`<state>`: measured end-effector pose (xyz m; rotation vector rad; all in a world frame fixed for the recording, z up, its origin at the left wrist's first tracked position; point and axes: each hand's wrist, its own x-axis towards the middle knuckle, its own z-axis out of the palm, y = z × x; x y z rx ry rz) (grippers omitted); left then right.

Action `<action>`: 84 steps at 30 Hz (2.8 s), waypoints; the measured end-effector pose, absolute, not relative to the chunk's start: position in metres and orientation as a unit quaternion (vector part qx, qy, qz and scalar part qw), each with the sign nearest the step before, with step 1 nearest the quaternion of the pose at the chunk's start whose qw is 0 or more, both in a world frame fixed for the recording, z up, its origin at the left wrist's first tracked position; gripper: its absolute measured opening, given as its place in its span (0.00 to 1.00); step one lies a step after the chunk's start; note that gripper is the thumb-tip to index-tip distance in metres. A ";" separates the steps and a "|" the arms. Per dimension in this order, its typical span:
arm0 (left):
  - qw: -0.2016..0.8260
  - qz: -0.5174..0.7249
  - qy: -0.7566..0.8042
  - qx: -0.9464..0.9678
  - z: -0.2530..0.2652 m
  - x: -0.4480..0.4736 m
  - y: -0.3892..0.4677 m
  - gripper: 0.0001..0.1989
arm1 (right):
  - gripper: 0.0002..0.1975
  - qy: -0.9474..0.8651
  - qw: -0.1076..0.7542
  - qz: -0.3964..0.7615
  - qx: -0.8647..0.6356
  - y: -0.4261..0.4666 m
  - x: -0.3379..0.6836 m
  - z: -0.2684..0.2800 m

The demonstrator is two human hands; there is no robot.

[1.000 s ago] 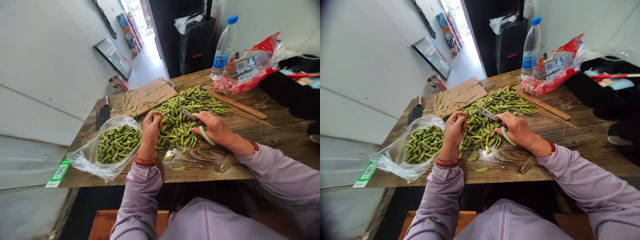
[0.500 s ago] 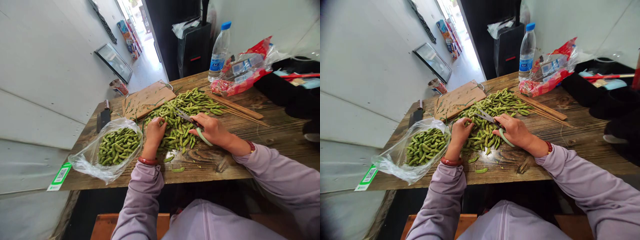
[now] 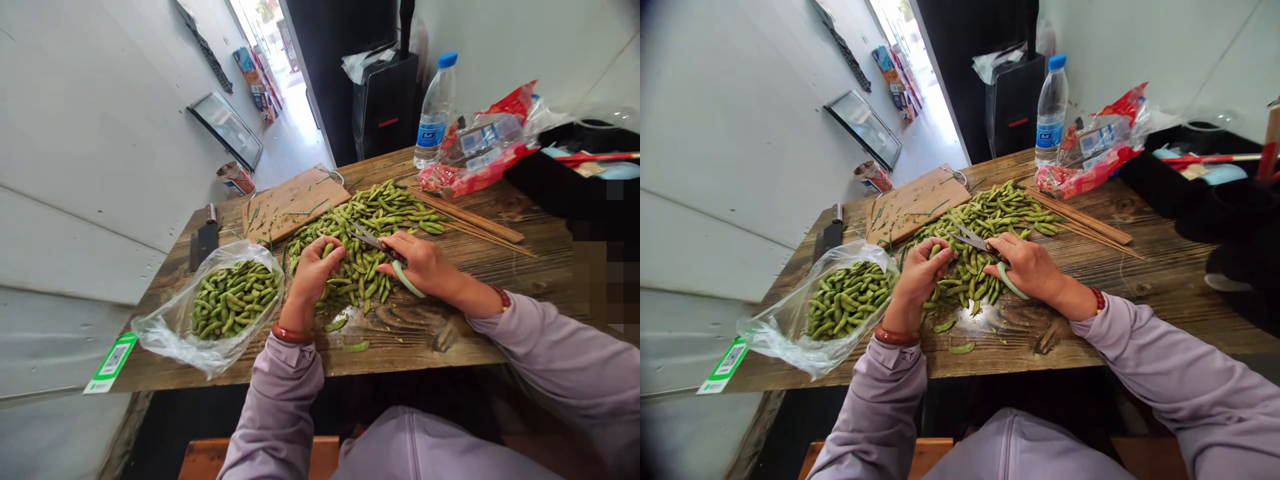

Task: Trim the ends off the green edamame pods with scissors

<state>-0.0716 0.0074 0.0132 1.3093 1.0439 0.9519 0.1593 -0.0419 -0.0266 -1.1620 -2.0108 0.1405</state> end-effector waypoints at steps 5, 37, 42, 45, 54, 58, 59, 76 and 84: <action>0.619 0.405 0.433 0.515 0.014 -0.065 0.005 0.19 | 0.20 -0.795 0.393 0.059 -0.457 -0.042 0.160 -0.026; 0.390 0.359 0.363 0.766 0.010 -0.042 -0.013 0.02 | 0.15 -0.768 0.480 0.118 -0.408 -0.041 0.151 -0.026; 0.394 0.368 0.367 0.758 0.011 -0.041 -0.014 0.02 | 0.15 -0.770 0.480 0.123 -0.403 -0.042 0.153 -0.024; 0.412 0.368 0.369 0.747 0.012 -0.041 -0.015 0.02 | 0.15 -0.771 0.472 0.143 -0.403 -0.043 0.153 -0.020; 0.609 0.410 0.419 0.534 0.010 -0.045 -0.010 0.14 | 0.17 -0.786 0.468 0.089 -0.395 -0.049 0.151 -0.015; 0.656 0.351 0.413 0.525 0.012 -0.046 -0.010 0.21 | 0.21 -0.815 0.447 0.011 -0.369 -0.051 0.152 -0.018; 0.664 0.319 0.411 0.537 0.013 -0.047 -0.011 0.22 | 0.21 -0.817 0.445 -0.004 -0.367 -0.051 0.152 -0.018; 0.620 0.382 0.430 0.534 0.017 -0.047 -0.013 0.17 | 0.19 -0.772 0.468 0.049 -0.427 -0.047 0.153 -0.018; 0.585 0.415 0.426 0.550 0.014 -0.050 -0.012 0.13 | 0.24 -0.786 0.443 0.086 -0.422 -0.044 0.156 -0.021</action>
